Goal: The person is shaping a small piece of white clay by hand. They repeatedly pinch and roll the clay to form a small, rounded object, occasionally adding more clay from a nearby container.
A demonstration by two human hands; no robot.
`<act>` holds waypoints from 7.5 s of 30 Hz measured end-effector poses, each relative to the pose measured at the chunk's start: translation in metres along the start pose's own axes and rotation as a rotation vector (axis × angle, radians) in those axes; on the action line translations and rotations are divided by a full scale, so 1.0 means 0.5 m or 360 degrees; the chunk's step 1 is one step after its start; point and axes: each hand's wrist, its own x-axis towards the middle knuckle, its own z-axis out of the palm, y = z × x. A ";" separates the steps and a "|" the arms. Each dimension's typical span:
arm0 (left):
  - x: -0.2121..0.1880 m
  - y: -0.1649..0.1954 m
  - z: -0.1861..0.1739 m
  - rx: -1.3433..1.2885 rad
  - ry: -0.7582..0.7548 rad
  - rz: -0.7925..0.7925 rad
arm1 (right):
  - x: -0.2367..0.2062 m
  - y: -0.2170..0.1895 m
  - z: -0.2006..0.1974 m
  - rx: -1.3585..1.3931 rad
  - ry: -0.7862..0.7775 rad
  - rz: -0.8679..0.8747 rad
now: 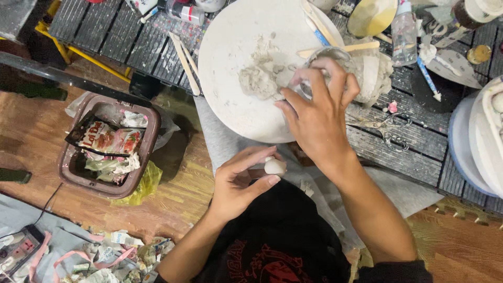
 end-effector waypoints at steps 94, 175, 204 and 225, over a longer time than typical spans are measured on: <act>0.060 0.051 0.052 0.1041 -0.0376 0.0609 | -0.188 0.042 -0.057 0.1710 0.0474 0.0786; 0.078 0.062 0.044 0.1152 -0.0657 0.1250 | -0.231 -0.048 -0.166 0.1367 0.0414 0.0431; 0.079 0.089 0.054 0.1183 -0.0676 0.1528 | -0.236 -0.066 -0.169 0.1275 0.0419 0.0231; 0.082 0.107 0.066 0.1017 -0.0797 0.1701 | -0.226 -0.065 -0.153 0.1695 0.0621 0.0122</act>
